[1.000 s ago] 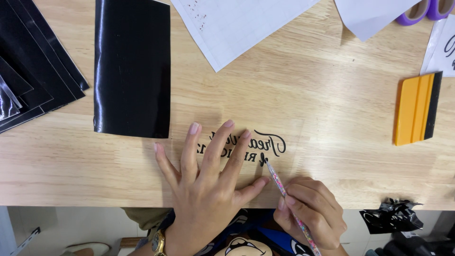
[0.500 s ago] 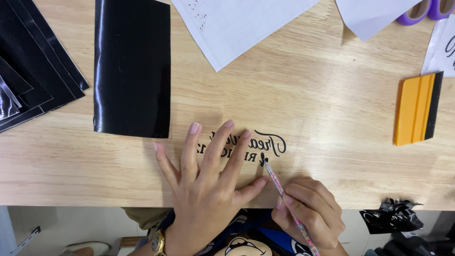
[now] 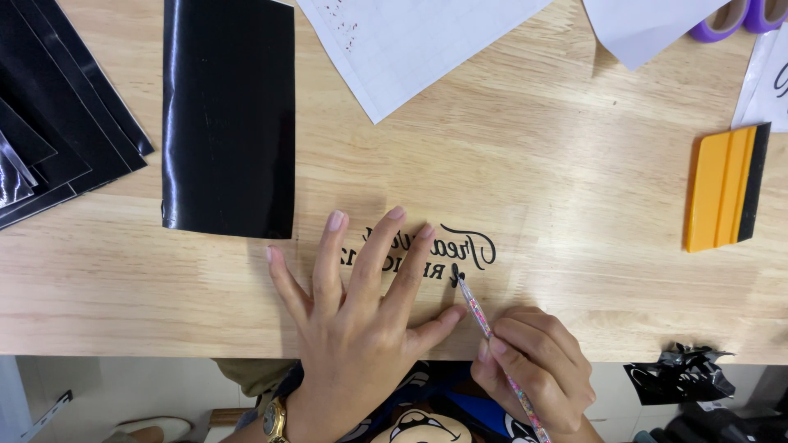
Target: Weed excess vinyl from a cut design using a weeding tool.
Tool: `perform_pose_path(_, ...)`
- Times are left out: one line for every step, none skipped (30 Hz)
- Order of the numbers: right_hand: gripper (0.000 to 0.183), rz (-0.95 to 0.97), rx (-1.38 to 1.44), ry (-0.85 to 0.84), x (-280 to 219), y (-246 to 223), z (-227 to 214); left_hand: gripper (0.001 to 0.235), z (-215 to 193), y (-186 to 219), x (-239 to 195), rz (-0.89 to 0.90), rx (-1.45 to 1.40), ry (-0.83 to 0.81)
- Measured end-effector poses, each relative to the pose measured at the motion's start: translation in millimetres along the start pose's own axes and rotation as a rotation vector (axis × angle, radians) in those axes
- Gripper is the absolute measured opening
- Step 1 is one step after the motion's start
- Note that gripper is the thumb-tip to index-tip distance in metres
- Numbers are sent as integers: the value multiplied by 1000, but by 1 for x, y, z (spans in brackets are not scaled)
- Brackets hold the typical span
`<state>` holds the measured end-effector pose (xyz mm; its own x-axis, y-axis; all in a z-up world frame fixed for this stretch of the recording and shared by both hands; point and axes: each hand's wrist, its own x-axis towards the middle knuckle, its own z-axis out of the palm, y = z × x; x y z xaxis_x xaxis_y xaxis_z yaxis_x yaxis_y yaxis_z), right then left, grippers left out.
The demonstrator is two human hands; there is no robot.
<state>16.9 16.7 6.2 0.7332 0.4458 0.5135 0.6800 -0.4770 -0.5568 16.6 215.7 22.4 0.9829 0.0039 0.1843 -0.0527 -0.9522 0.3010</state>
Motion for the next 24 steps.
perform_pose_path(11, -2, 6, -5, 0, 0, 0, 56, 0, 0, 0, -1, 2, 4)
perform_pose_path(11, -2, 6, -5, 0, 0, -1, 56, 0, 0, 0, -1, 2, 4)
perform_pose_path(11, 3, 4, -7, 0, -1, -1, 58, 1, 0, -1, 2, 6, -3)
perform_pose_path(11, 8, 2, -10, 0, -1, -1, 59, 1, -1, -2, 5, 11, -10)
perform_pose_path(11, 8, 3, -10, 0, -1, -2, 59, 1, 0, -2, 5, 11, -11)
perform_pose_path(11, 12, 6, -14, -1, -1, -2, 59, 0, 0, -2, 5, 14, -13)
perform_pose_path(12, 15, 10, -19, -2, -1, -3, 59, 0, 0, -2, 6, 16, -16)
perform_pose_path(12, 15, 10, -19, -2, -1, -3, 59, 0, 0, -2, 6, 16, -16)
perform_pose_path(12, 16, 19, -19, -2, -1, -3, 59, 0, 0, -2, 5, 15, -17)
perform_pose_path(12, 18, 29, -19, -2, -1, -3, 59, 0, 0, -2, 3, 13, -17)
perform_pose_path(12, 18, 29, -19, -1, -1, -3, 59, 1, -1, -3, 3, 13, -17)
perform_pose_path(11, 16, 29, -9, -1, -1, -2, 60, 1, -1, -3, 3, 15, -27)
perform_pose_path(11, 15, 29, 1, 0, -1, -2, 61, 1, -1, -4, 4, 16, -37)
perform_pose_path(11, 15, 30, 1, 1, -2, -2, 61, 1, -1, -4, 4, 17, -37)
perform_pose_path(11, 27, 32, 1, 1, -2, -3, 61, 0, -1, -4, 4, 14, -38)
perform_pose_path(11, 38, 34, 1, 2, -3, -3, 61, 0, -1, -3, 5, 11, -39)
perform_pose_path(11, 38, 34, 1, 3, -4, -3, 61, 0, -1, -3, 5, 11, -39)
perform_pose_path(11, 60, 39, -5, 4, -5, -4, 61, 0, -1, -3, 6, 12, -41)
perform_pose_path(11, 83, 44, -12, 4, -6, -5, 62, 0, -1, -3, 6, 13, -44)
perform_pose_path(11, 83, 43, -12, 5, -7, -4, 62, 0, -1, -3, 7, 13, -44)
perform_pose_path(12, 133, 64, 13, 6, -8, -4, 63, 0, -1, -4, 5, 14, -43)
perform_pose_path(12, 183, 84, 36, 7, -9, -3, 64, 1, -1, -4, 4, 15, -43)
perform_pose_path(12, 184, 83, 36, 5, -6, -3, 64, 0, -1, -4, 4, 14, -43)
perform_pose_path(12, 204, 126, 56, 2, -3, -4, 64, 0, -1, -4, 5, 15, -42)
